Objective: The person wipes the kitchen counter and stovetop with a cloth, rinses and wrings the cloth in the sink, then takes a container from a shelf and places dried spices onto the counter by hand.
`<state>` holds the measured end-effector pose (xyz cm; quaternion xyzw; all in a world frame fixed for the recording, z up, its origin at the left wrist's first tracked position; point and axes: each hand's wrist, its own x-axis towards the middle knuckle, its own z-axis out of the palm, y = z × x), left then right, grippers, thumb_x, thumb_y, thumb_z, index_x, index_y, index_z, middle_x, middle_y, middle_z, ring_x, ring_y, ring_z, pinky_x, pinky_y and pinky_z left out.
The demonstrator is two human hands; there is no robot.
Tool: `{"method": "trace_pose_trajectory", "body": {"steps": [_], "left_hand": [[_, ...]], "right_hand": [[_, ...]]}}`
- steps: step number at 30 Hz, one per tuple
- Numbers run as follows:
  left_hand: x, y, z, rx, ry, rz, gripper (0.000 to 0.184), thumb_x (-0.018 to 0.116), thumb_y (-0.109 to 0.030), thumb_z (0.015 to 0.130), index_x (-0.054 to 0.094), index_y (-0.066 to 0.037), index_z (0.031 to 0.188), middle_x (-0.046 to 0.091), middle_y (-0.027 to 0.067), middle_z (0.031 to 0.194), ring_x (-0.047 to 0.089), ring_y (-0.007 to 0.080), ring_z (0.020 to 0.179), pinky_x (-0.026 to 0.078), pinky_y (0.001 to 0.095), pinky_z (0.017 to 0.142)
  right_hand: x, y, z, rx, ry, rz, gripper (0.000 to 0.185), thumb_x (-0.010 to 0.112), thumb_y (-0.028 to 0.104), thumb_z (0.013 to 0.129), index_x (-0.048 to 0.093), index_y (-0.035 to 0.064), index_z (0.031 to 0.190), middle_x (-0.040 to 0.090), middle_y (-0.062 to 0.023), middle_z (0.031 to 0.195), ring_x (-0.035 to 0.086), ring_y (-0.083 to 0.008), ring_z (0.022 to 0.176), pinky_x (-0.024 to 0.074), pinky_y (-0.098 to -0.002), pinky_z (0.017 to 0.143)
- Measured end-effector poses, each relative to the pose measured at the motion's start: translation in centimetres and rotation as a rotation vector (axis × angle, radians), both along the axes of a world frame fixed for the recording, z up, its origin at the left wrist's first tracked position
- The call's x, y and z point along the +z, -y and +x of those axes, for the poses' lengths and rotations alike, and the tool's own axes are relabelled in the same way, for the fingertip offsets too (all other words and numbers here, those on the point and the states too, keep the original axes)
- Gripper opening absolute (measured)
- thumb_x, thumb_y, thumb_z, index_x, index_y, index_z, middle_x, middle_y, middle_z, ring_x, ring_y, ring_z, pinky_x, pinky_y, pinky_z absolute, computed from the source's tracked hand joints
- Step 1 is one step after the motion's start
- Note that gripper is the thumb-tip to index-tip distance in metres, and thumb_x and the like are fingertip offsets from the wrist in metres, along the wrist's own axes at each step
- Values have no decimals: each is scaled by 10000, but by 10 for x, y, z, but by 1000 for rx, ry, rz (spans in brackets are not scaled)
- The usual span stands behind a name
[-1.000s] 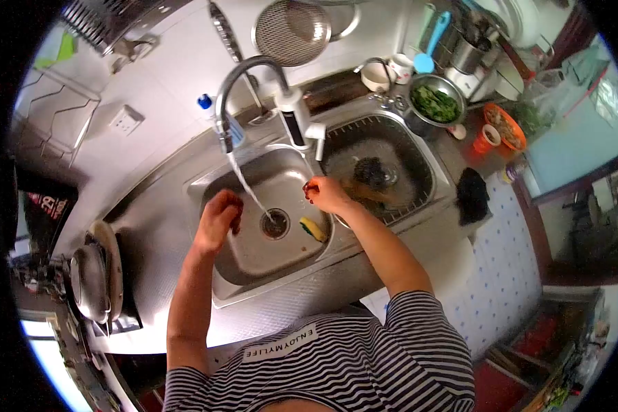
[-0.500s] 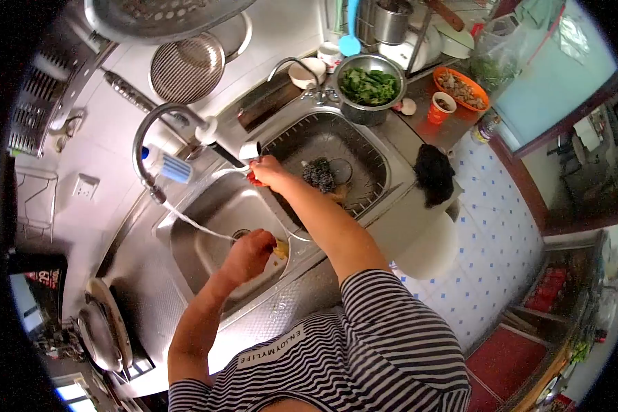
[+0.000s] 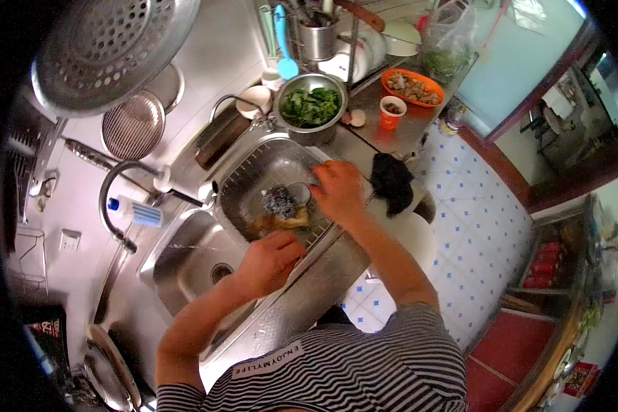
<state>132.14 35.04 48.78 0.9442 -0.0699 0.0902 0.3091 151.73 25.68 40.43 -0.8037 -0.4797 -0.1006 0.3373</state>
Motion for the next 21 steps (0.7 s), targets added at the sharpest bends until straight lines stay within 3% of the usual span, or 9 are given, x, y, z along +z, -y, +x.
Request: {"method": "trace_pose_trajectory", "body": {"steps": [1, 3, 5, 7, 8, 10, 11, 13, 21], "left_hand": [[4, 5, 20, -21, 81, -34, 181, 553, 23, 662, 531, -58, 822, 508, 107, 814, 549, 320, 762, 466, 411, 629], [13, 11, 64, -57, 216, -59, 197, 553, 49, 656, 538, -49, 826, 511, 122, 819, 550, 330, 772, 461, 416, 632], [10, 18, 112, -23, 329, -110, 197, 553, 77, 641, 531, -31, 805, 510, 139, 808, 542, 355, 770, 452, 424, 639], [-3, 16, 155, 33, 205, -70, 268, 606, 40, 685, 557, -15, 943, 549, 166, 968, 545, 378, 908, 470, 411, 746], [-19, 15, 165, 21, 207, -71, 268, 606, 40, 685, 557, -15, 943, 549, 166, 968, 545, 378, 908, 470, 411, 746], [-53, 12, 183, 70, 60, 23, 440, 623, -4, 702, 509, -29, 1126, 508, 206, 1117, 510, 394, 1027, 445, 432, 859], [-60, 11, 184, 60, 73, 26, 440, 623, -4, 702, 509, -29, 1126, 508, 206, 1117, 510, 394, 1027, 445, 432, 859], [-73, 11, 176, 122, -206, 150, 572, 635, -43, 705, 429, -26, 1239, 455, 227, 1206, 467, 400, 1115, 409, 444, 934], [-77, 29, 214, 232, -153, -59, 504, 662, -123, 726, 464, -7, 1175, 520, 203, 1081, 565, 326, 969, 465, 418, 833]], "right_hand": [[2, 33, 12, -156, 136, -78, 431, 694, 234, 727, 572, 96, 1116, 546, -110, 1159, 491, -328, 1078, 381, -488, 877], [-31, 80, 34, -425, 157, -195, 471, 696, 211, 718, 551, 136, 1160, 436, -95, 1294, 405, -341, 1163, 330, -515, 909], [-58, 104, 45, -381, 154, -191, 472, 694, 188, 718, 546, 143, 1163, 438, -99, 1290, 406, -340, 1159, 338, -510, 902], [-74, 116, 53, -338, 156, -179, 475, 692, 165, 717, 540, 149, 1167, 439, -102, 1286, 407, -338, 1156, 346, -505, 894], [-78, 113, 52, -351, 136, -152, 470, 687, 142, 717, 540, 149, 1163, 434, -101, 1289, 402, -334, 1158, 344, -497, 901], [-80, 108, 50, -417, 127, -160, 445, 677, 99, 718, 549, 151, 1140, 452, -84, 1269, 400, -320, 1153, 339, -469, 906], [-79, 107, 50, -428, 138, -155, 445, 677, 99, 718, 549, 151, 1140, 452, -84, 1269, 400, -320, 1153, 339, -469, 906], [-79, 108, 49, -423, 73, -115, 435, 678, 93, 714, 555, 159, 1126, 469, -74, 1247, 411, -315, 1138, 334, -455, 912], [-76, 110, 68, -354, 68, -57, 431, 678, 33, 704, 561, 111, 1111, 497, -100, 1173, 436, -322, 1094, 377, -450, 907]]}}
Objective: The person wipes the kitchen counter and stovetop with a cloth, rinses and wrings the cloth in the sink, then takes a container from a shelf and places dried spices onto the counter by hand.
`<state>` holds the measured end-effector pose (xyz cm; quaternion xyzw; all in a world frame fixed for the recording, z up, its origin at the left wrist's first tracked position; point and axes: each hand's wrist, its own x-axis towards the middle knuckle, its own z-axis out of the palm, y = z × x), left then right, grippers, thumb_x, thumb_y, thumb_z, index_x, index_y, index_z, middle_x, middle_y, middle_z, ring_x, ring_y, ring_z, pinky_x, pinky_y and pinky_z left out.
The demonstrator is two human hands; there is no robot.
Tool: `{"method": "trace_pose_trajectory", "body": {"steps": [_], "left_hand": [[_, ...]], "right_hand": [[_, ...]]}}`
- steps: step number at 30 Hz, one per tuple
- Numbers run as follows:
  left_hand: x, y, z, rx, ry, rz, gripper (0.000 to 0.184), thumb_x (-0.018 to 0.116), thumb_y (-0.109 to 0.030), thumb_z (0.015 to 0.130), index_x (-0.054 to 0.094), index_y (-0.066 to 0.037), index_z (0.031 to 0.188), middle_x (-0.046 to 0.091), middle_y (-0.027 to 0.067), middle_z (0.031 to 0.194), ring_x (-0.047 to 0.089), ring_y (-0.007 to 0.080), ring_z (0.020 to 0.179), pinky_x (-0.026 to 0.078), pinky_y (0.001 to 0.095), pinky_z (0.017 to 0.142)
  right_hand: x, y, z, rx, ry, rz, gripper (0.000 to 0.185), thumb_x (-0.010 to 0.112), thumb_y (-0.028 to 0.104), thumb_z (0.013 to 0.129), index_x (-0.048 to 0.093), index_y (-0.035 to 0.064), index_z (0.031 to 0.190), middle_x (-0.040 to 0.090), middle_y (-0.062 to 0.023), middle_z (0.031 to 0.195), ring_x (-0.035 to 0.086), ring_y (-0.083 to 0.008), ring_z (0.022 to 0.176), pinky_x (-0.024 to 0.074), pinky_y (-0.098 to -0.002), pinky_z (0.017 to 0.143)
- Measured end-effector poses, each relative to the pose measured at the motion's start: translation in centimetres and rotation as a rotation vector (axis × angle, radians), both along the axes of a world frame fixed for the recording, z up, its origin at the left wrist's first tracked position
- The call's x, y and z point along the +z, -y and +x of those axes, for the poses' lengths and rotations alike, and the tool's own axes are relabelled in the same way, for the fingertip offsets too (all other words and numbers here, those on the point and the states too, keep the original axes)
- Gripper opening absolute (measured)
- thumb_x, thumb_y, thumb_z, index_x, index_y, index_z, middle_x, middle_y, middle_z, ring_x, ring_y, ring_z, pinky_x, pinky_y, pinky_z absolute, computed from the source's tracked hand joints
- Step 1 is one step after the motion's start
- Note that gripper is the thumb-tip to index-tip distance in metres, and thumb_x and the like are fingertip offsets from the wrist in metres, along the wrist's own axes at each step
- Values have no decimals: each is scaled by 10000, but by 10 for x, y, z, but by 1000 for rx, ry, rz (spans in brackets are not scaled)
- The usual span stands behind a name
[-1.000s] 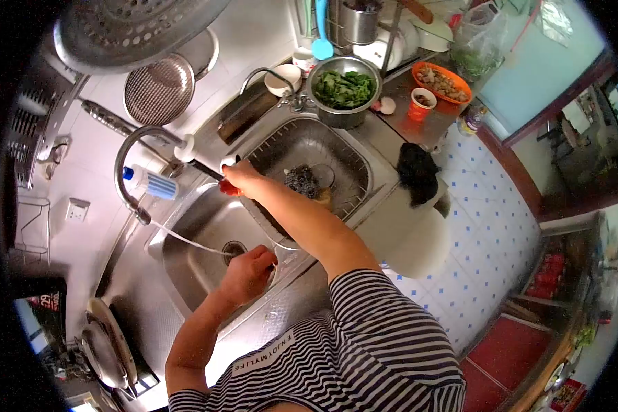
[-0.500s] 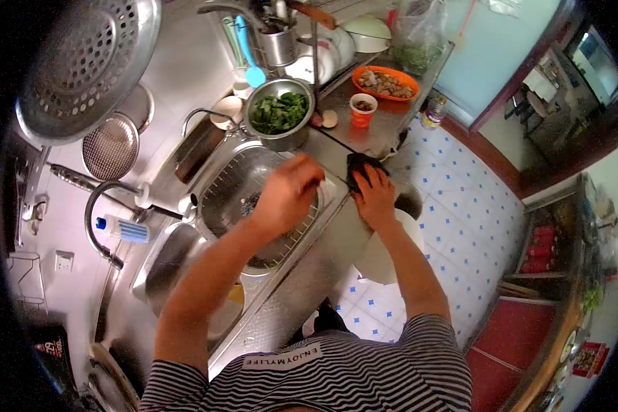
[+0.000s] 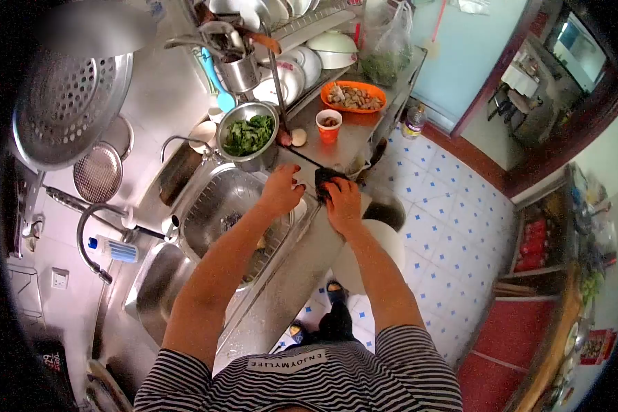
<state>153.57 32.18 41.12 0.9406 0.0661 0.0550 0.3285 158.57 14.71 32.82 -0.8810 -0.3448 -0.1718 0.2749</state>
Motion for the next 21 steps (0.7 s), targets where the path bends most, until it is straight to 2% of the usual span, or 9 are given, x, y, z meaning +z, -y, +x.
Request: {"method": "trace_pose_trajectory", "body": {"steps": [4, 6, 9, 12, 14, 16, 18, 20, 21], "left_hand": [[18, 15, 56, 110, 54, 20, 609, 688, -168, 713, 393, -3, 1220, 475, 231, 1167, 522, 393, 1035, 453, 431, 855], [14, 17, 90, 171, 71, 43, 684, 719, -191, 696, 366, -11, 1255, 464, 245, 1167, 527, 386, 1032, 457, 424, 854], [0, 24, 145, 232, 46, 110, 916, 770, -217, 650, 245, -74, 1387, 334, 268, 1319, 403, 419, 1197, 403, 433, 966], [-8, 29, 182, 203, -13, 156, 954, 779, -199, 644, 218, -107, 1411, 294, 256, 1361, 368, 409, 1239, 385, 430, 996], [-25, 24, 202, 208, -56, 249, 930, 780, -175, 639, 254, -127, 1404, 333, 209, 1348, 385, 395, 1217, 405, 424, 978], [-29, 20, 209, 171, -26, 196, 845, 760, -148, 626, 317, -72, 1342, 375, 205, 1294, 413, 400, 1159, 410, 420, 949], [-27, 21, 202, 255, 50, 239, 751, 735, -151, 627, 398, -64, 1293, 429, 174, 1214, 450, 374, 1092, 432, 419, 901], [-12, 29, 177, 261, 105, 112, 686, 714, -174, 626, 447, -55, 1247, 448, 163, 1149, 470, 355, 1061, 451, 419, 853], [-12, 29, 161, 242, 148, 101, 646, 709, -196, 622, 478, -57, 1209, 455, 158, 1103, 487, 348, 1039, 460, 424, 825]], "right_hand": [[7, 13, 42, 69, -221, 199, 421, 660, 22, 734, 542, 47, 1137, 531, -128, 1126, 497, -309, 1027, 420, -394, 882], [17, 28, 74, 49, -1014, 712, 389, 602, 76, 821, 506, 26, 1195, 543, -126, 1147, 525, -253, 1016, 419, -348, 886], [33, 30, 141, -82, -928, 935, 381, 527, 139, 891, 461, 15, 1245, 553, -113, 1144, 527, -209, 1003, 410, -305, 887], [39, 19, 192, 28, -704, 808, 413, 510, 183, 906, 433, 23, 1279, 533, -139, 1193, 516, -252, 1073, 397, -316, 927], [-11, 6, 218, 22, -505, 548, 412, 500, 174, 905, 431, 39, 1288, 495, -170, 1258, 483, -312, 1149, 383, -342, 959], [-26, -1, 222, 85, -72, -82, 414, 487, 162, 905, 425, 38, 1295, 444, -195, 1312, 435, -354, 1200, 367, -381, 986], [-33, -15, 233, 77, -78, -45, 410, 481, 154, 905, 427, 39, 1295, 485, -195, 1270, 467, -351, 1167, 380, -413, 972], [-39, -23, 242, 201, -470, 357, 409, 479, 181, 913, 437, 44, 1296, 526, -189, 1232, 498, -350, 1139, 395, -419, 955], [-38, -30, 245, 205, -477, 356, 409, 479, 181, 913, 437, 44, 1296, 526, -189, 1232, 498, -350, 1139, 395, -419, 955]]}}
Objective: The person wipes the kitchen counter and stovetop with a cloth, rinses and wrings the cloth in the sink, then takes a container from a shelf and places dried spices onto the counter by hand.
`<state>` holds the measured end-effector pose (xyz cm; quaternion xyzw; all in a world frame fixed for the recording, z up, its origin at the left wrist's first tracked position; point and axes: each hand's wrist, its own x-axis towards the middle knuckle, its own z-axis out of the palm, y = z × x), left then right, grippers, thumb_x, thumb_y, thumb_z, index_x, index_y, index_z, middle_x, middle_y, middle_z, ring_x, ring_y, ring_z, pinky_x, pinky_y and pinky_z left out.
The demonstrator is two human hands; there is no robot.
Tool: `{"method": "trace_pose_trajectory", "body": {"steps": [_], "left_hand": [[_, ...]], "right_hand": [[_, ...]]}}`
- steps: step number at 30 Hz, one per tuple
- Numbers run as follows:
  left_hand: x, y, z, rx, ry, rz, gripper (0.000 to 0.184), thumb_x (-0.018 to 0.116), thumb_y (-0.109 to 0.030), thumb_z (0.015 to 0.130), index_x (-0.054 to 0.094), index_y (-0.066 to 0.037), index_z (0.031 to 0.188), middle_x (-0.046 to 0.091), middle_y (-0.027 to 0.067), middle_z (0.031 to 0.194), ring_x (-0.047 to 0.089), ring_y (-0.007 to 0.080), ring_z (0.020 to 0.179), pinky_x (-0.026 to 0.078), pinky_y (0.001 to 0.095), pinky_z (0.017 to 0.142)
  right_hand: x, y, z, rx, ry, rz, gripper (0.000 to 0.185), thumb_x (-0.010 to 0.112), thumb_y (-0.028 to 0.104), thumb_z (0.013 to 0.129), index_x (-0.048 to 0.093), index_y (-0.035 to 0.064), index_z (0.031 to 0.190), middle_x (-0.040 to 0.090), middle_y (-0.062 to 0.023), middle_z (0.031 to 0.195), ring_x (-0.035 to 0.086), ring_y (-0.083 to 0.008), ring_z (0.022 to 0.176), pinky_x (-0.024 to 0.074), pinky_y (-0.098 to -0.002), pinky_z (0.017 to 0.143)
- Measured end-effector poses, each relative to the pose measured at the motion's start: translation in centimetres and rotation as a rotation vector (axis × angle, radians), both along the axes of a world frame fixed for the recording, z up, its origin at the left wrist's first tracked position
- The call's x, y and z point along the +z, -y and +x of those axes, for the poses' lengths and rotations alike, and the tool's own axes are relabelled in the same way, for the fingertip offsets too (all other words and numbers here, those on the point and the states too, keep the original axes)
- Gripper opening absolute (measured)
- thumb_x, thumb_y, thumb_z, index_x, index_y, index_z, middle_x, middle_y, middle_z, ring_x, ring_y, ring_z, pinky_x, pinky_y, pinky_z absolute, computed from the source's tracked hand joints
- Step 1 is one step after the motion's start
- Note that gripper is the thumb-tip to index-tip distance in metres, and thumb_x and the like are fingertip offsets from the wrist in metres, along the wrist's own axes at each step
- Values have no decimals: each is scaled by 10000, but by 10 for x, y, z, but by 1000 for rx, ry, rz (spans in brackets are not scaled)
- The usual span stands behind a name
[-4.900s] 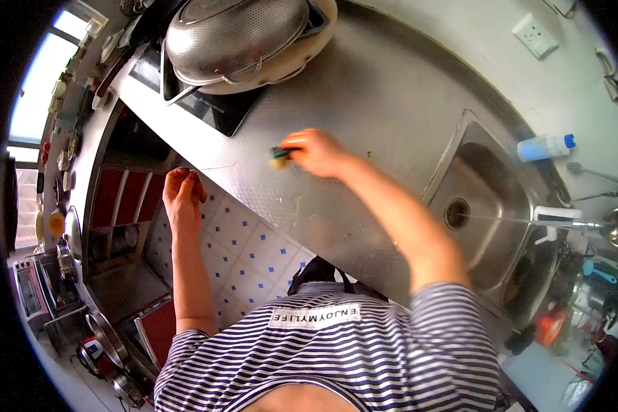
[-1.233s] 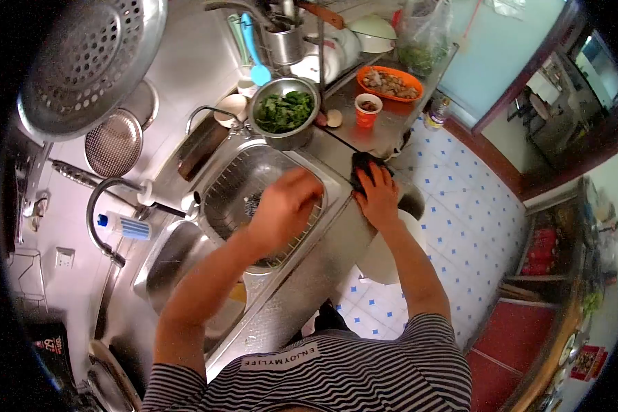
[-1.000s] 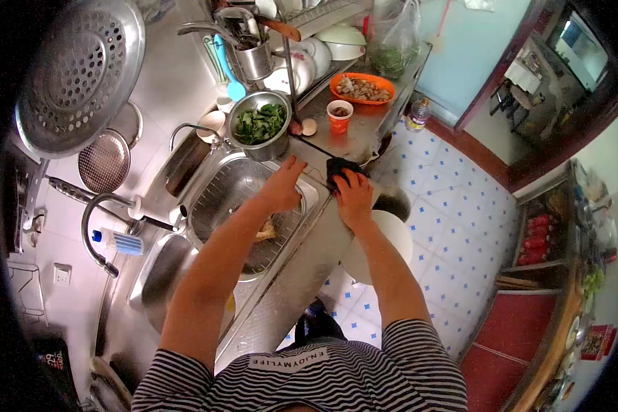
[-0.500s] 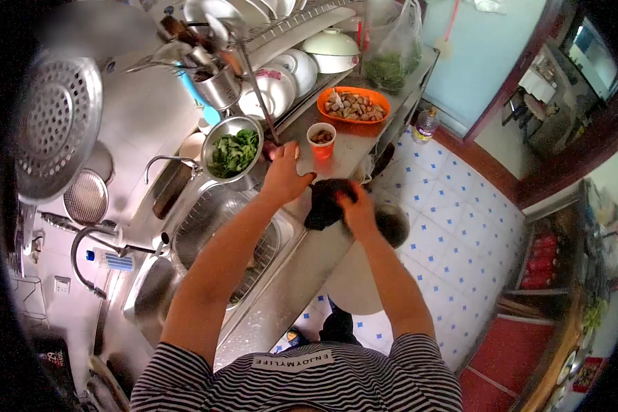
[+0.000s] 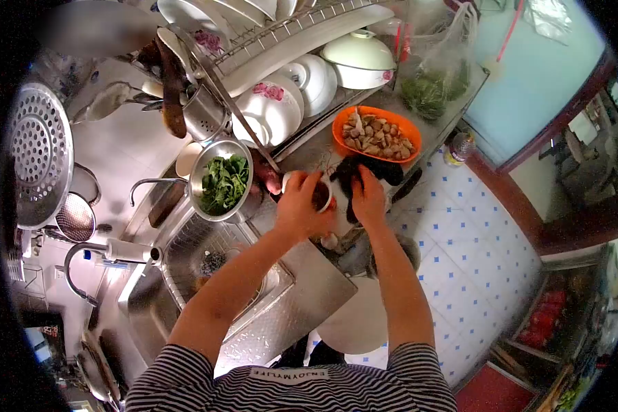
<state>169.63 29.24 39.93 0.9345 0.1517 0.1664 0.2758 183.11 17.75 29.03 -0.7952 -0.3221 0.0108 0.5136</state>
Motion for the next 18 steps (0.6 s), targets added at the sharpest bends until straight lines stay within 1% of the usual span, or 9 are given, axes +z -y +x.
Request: {"method": "trace_pose_trajectory", "body": {"steps": [3, 5, 7, 8, 10, 11, 13, 16, 18], "left_hand": [[5, 2, -40, 10, -73, -67, 722, 731, -207, 612, 447, -77, 1263, 445, 161, 1128, 502, 357, 1051, 450, 405, 881], [9, 3, -57, 36, -65, -76, 690, 732, -208, 615, 465, -82, 1239, 453, 153, 1108, 507, 349, 1033, 463, 407, 847], [13, 2, -62, 63, -58, -86, 658, 732, -209, 618, 484, -88, 1215, 461, 146, 1089, 512, 340, 1014, 477, 410, 813], [14, 3, -63, 55, -51, -58, 655, 737, -207, 621, 487, -90, 1215, 460, 145, 1091, 517, 336, 1007, 482, 407, 805], [15, 3, -66, 50, -49, -31, 652, 742, -205, 624, 490, -93, 1214, 460, 145, 1094, 521, 333, 1000, 486, 404, 797], [17, 2, -64, 20, -60, -12, 691, 749, -199, 608, 476, -86, 1233, 456, 151, 1098, 522, 340, 1012, 481, 400, 820], [19, 1, -63, -10, -74, 3, 731, 756, -193, 593, 461, -78, 1252, 452, 156, 1102, 524, 347, 1024, 475, 396, 844], [17, 3, -64, -15, -52, -32, 720, 754, -200, 595, 470, -80, 1245, 458, 155, 1094, 531, 340, 1004, 476, 393, 838], [19, 1, -67, -22, -68, -72, 659, 744, -191, 616, 490, -80, 1215, 457, 150, 1092, 519, 341, 1002, 490, 402, 782]], "right_hand": [[15, -42, 1, -89, -289, 86, 411, 450, 230, 938, 444, 10, 1285, 522, -202, 1247, 509, -353, 1132, 393, -379, 953], [8, -76, 1, -46, -193, 130, 412, 441, 231, 937, 441, 5, 1282, 491, -202, 1285, 474, -355, 1173, 358, -396, 986], [2, -108, 3, -21, 132, -101, 381, 482, 167, 897, 477, 17, 1247, 479, -182, 1296, 443, -340, 1202, 336, -429, 1000], [-2, -111, 1, -15, 126, -100, 381, 482, 167, 897, 477, 17, 1247, 479, -182, 1296, 443, -340, 1202, 336, -429, 1000], [9, -110, -5, 29, 361, -198, 345, 567, 108, 807, 545, 47, 1146, 503, -135, 1252, 428, -322, 1203, 348, -414, 991], [11, -105, -3, 29, 359, -196, 345, 567, 108, 807, 545, 47, 1146, 503, -135, 1252, 428, -322, 1203, 348, -414, 991], [15, -85, 7, 360, 448, -290, 351, 600, 56, 756, 568, 69, 1105, 488, -130, 1266, 432, -298, 1205, 355, -447, 977], [23, -34, 9, 501, 375, -299, 362, 603, 4, 722, 580, 79, 1075, 507, -112, 1249, 445, -303, 1191, 372, -444, 961], [19, 10, 10, 458, 372, -307, 363, 592, -12, 716, 580, 73, 1068, 516, -108, 1237, 450, -302, 1182, 372, -429, 966]]}}
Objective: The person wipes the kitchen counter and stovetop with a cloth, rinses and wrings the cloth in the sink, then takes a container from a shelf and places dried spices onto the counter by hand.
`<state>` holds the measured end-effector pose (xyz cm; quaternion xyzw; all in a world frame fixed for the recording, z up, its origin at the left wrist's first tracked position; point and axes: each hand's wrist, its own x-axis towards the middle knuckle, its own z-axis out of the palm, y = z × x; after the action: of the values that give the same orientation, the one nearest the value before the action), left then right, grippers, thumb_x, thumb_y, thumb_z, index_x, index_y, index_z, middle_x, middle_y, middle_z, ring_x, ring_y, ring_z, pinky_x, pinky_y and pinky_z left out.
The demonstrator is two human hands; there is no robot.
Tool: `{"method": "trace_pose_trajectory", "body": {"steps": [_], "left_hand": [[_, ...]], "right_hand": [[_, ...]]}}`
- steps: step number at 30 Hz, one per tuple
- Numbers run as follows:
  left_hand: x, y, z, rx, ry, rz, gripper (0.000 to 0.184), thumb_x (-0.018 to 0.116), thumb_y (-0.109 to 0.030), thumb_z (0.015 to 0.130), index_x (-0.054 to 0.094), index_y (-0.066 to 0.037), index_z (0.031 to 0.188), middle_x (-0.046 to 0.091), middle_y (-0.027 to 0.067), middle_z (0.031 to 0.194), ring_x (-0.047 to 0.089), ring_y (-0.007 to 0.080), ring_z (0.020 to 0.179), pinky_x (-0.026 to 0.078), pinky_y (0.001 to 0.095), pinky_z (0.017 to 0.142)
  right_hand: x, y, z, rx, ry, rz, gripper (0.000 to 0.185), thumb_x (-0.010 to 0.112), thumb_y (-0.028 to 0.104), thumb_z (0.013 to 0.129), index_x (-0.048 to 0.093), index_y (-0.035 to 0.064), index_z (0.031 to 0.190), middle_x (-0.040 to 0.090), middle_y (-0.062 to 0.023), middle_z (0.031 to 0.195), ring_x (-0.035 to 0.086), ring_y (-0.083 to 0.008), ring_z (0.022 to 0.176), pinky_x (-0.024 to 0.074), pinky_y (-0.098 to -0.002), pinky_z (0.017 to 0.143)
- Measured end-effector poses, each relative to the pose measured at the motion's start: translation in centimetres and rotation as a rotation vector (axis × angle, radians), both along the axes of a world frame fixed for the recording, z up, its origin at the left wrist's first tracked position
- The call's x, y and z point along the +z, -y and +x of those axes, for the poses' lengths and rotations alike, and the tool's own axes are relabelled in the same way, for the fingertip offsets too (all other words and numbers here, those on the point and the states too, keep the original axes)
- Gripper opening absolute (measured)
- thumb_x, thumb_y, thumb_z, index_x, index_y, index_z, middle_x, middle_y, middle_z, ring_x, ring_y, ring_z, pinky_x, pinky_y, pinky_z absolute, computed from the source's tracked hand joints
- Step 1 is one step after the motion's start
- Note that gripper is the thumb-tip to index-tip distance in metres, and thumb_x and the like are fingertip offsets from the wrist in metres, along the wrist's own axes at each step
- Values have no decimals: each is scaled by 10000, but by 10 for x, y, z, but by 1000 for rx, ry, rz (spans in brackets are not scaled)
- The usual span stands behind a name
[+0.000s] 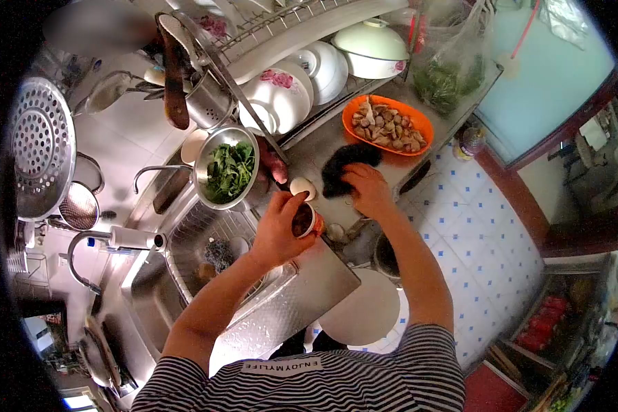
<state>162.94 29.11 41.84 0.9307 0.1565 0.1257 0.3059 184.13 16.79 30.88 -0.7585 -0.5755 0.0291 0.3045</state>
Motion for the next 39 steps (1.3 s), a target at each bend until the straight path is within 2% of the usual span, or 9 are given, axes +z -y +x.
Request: {"method": "trace_pose_trajectory", "body": {"steps": [11, 14, 21, 23, 25, 29, 33, 35, 39], "left_hand": [[-26, -9, 56, 58, -105, 199, 726, 760, -243, 589, 478, -79, 1237, 458, 156, 1109, 509, 347, 1037, 473, 413, 829], [-33, -14, 77, 180, -87, 193, 704, 761, -230, 618, 460, -76, 1236, 444, 159, 1133, 503, 344, 1049, 474, 417, 833], [-33, -9, 110, 393, -202, 375, 705, 750, -281, 647, 434, -74, 1242, 434, 172, 1138, 470, 336, 1081, 425, 442, 861], [-25, -2, 112, 392, -206, 454, 679, 740, -276, 652, 446, -86, 1234, 438, 174, 1167, 462, 316, 1089, 395, 448, 889], [-11, 9, 112, 28, -86, 742, 665, 726, -246, 659, 444, -69, 1234, 438, 183, 1206, 453, 311, 1107, 383, 446, 901], [-79, 34, 146, -167, 5, 847, 640, 719, -141, 638, 460, 43, 1195, 470, 191, 1205, 468, 322, 1116, 424, 421, 899], [-89, 44, 154, 18, -109, 757, 537, 674, -117, 678, 494, 68, 1149, 517, 189, 1132, 498, 333, 1075, 454, 397, 887], [-80, 46, 146, -216, -386, 772, 404, 599, -99, 737, 530, 69, 1097, 546, 182, 1057, 513, 338, 1051, 467, 387, 883], [-88, 56, 122, -271, -221, 528, 229, 548, -85, 761, 592, 37, 949, 565, 176, 983, 534, 335, 1008, 487, 386, 851]], "right_hand": [[-12, -40, -5, -492, -149, 205, 341, 551, -41, 764, 566, 49, 1092, 561, -120, 1142, 527, -297, 1073, 409, -419, 922], [-6, -11, 1, -533, -1149, 559, 427, 545, 25, 836, 470, 42, 1256, 521, -98, 1217, 557, -204, 1004, 472, -297, 810], [-3, 30, -10, -511, -1834, 990, 394, 503, 79, 871, 457, 53, 1262, 528, -137, 1219, 555, -272, 1052, 493, -391, 857], [-11, 41, -12, -499, -1898, 1085, 378, 514, 101, 867, 473, 44, 1238, 536, -139, 1203, 558, -281, 1041, 492, -396, 857], [-14, 51, -16, -475, -1960, 1184, 365, 526, 123, 863, 488, 36, 1215, 545, -141, 1187, 560, -290, 1030, 491, -401, 857], [-20, 72, -36, -286, -1960, 1288, 365, 511, 152, 871, 493, 33, 1215, 539, -152, 1196, 549, -300, 1039, 458, -421, 903], [-31, 99, -53, -271, -1985, 1272, 374, 474, 205, 897, 488, 39, 1232, 531, -155, 1217, 542, -300, 1052, 431, -447, 926], [-18, 111, -63, -477, -2002, 1233, 380, 451, 220, 910, 495, 16, 1227, 556, -149, 1182, 555, -303, 1029, 463, -414, 874], [-26, 131, -74, -480, -1965, 1192, 386, 456, 230, 910, 495, 8, 1224, 558, -153, 1186, 551, -307, 1056, 447, -449, 926]]}}
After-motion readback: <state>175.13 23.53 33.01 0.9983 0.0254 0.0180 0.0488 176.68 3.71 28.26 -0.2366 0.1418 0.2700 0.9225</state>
